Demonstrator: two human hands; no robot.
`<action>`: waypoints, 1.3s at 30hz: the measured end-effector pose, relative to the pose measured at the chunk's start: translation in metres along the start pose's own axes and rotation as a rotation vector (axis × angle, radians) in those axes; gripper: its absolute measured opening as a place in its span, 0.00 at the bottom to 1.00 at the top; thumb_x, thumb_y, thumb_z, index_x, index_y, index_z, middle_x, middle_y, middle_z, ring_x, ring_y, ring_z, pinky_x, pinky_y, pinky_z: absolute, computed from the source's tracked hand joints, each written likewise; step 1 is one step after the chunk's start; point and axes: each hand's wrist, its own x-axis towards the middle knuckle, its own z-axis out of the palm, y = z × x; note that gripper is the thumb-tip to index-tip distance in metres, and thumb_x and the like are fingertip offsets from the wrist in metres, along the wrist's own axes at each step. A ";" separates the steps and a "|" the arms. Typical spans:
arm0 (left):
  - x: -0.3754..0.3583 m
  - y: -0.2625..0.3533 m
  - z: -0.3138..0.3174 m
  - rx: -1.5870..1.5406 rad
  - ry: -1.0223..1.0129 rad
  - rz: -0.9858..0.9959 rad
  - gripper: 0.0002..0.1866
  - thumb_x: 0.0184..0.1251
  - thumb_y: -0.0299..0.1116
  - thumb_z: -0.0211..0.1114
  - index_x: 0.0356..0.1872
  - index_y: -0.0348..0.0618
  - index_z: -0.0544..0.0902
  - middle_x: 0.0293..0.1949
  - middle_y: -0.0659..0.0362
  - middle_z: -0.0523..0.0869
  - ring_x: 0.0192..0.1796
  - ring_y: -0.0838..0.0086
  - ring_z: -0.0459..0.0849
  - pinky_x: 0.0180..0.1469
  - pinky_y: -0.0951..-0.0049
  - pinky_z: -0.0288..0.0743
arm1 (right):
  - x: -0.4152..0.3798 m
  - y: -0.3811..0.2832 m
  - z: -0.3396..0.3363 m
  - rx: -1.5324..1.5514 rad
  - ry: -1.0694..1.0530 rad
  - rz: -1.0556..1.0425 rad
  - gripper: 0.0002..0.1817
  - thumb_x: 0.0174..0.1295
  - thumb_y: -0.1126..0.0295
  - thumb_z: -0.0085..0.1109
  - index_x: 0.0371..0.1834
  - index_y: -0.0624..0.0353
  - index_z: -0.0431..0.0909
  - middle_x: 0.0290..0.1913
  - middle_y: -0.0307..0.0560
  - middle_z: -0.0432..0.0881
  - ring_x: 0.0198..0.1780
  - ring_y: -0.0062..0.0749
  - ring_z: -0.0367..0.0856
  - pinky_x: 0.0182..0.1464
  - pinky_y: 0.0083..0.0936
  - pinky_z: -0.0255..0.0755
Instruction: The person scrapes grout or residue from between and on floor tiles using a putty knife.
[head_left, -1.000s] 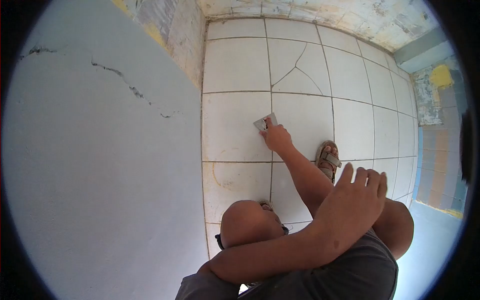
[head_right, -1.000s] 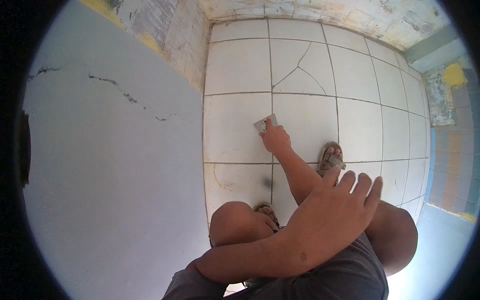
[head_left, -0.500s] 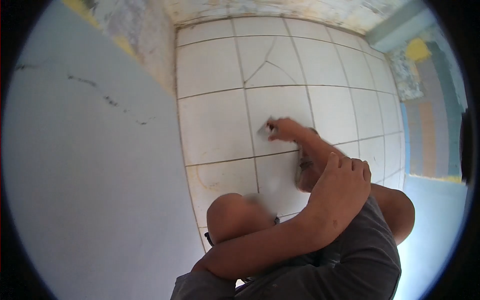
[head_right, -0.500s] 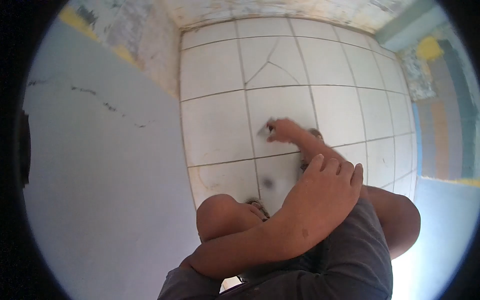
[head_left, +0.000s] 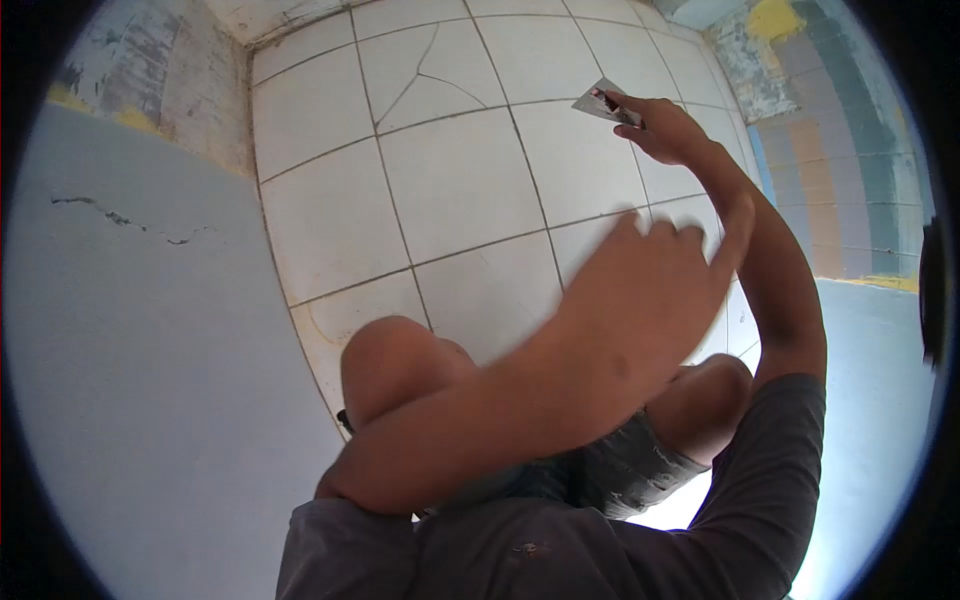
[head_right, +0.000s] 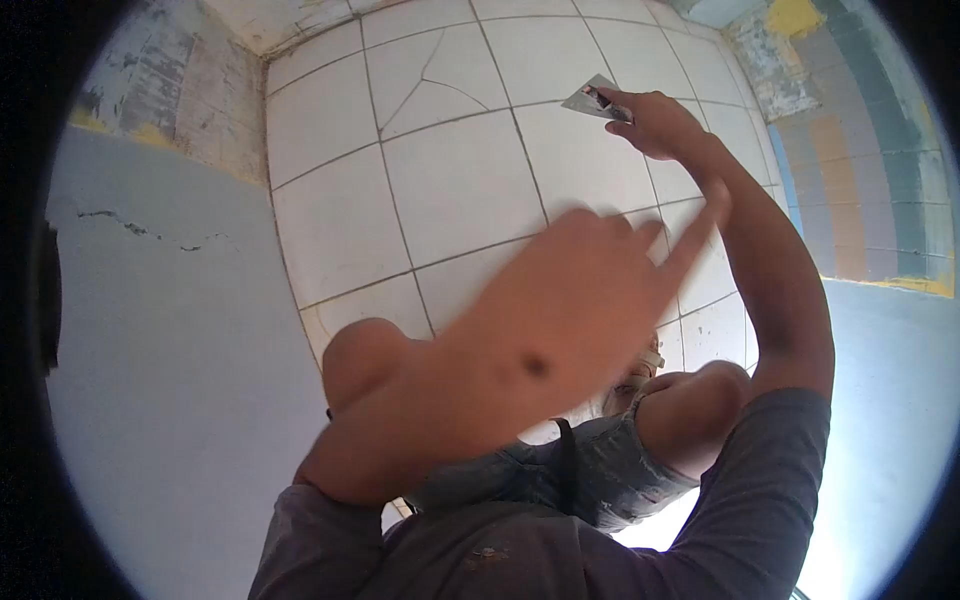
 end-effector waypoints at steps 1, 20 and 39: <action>0.005 -0.008 -0.004 0.127 0.052 -0.019 0.42 0.71 0.31 0.72 0.84 0.29 0.66 0.53 0.46 0.90 0.52 0.60 0.90 0.58 0.57 0.81 | -0.004 0.016 0.014 0.044 -0.028 0.032 0.35 0.77 0.54 0.68 0.87 0.34 0.71 0.55 0.59 0.93 0.54 0.59 0.92 0.62 0.51 0.83; -0.040 0.107 -0.044 -0.047 0.139 -0.797 0.40 0.80 0.41 0.72 0.88 0.46 0.66 0.70 0.43 0.87 0.69 0.50 0.86 0.72 0.54 0.79 | -0.008 0.036 0.234 0.489 0.002 -0.428 0.39 0.75 0.39 0.65 0.87 0.34 0.69 0.48 0.54 0.91 0.53 0.55 0.91 0.57 0.50 0.83; -0.266 0.262 0.258 -1.190 1.507 -1.429 0.31 0.90 0.43 0.50 0.82 0.32 0.71 0.53 0.45 0.95 0.70 0.56 0.87 0.78 0.54 0.76 | -0.005 -0.192 0.290 0.641 -0.191 -0.700 0.41 0.81 0.35 0.55 0.90 0.42 0.64 0.50 0.59 0.93 0.56 0.58 0.92 0.59 0.52 0.85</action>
